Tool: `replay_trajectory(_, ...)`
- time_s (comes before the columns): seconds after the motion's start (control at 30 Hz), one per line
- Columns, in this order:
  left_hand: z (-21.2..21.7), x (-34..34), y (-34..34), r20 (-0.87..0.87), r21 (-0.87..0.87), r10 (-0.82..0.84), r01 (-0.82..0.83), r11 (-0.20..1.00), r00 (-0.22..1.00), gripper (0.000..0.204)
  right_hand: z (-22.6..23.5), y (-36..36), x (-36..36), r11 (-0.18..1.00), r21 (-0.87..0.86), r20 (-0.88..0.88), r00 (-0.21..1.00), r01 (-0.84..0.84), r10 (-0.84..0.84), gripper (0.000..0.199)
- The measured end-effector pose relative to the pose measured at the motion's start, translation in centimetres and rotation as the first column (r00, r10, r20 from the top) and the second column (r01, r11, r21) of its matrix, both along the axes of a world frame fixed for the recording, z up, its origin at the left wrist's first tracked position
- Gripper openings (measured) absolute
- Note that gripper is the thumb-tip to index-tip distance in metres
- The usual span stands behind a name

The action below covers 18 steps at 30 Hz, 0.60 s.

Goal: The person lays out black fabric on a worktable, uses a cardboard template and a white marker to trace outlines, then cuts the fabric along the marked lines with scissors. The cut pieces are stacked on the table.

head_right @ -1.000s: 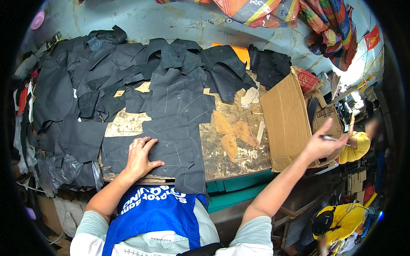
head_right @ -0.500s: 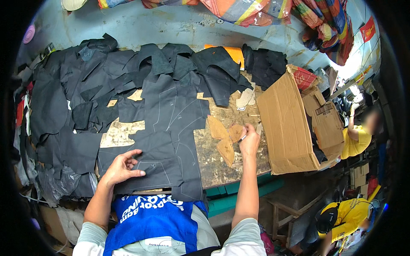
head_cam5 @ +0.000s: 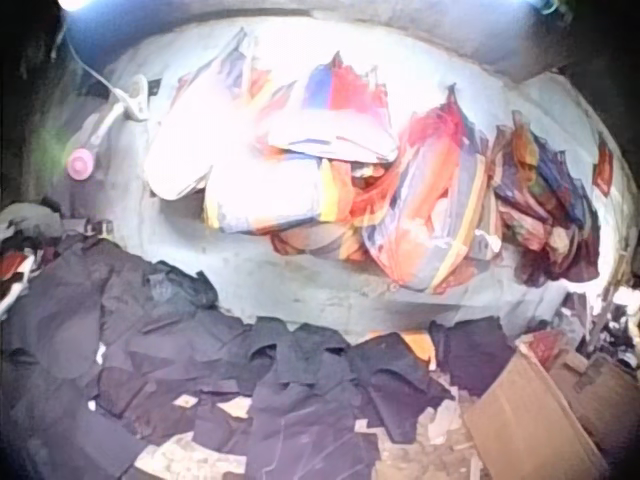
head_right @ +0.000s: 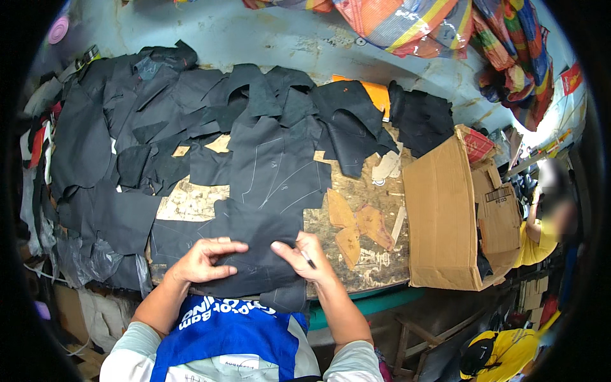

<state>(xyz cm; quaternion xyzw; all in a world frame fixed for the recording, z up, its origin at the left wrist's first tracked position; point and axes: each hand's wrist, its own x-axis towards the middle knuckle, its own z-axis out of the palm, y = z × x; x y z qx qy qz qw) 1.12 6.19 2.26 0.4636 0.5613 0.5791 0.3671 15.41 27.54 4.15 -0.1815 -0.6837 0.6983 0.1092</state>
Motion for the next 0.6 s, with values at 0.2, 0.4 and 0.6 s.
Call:
replay_trajectory(0.2,-0.2,-3.0,-3.6,-0.184,-0.191,0.566,-0.594,0.781,0.803,0.054,8.5,10.5,6.6,0.596,0.200,-0.460,0.611,0.778,-0.644,0.026)
replay_trajectory(0.4,0.2,-2.4,-4.8,-0.693,-0.362,0.392,-0.763,0.535,0.604,0.074,15.5,21.6,13.4,-0.269,0.627,-0.494,0.106,0.731,-0.863,0.066)
replay_trajectory(0.6,0.4,-3.5,-5.2,-0.773,-0.371,0.338,-0.814,0.446,0.537,0.082,7.1,10.5,5.6,-0.266,0.736,-0.669,0.611,0.622,-0.424,0.033)
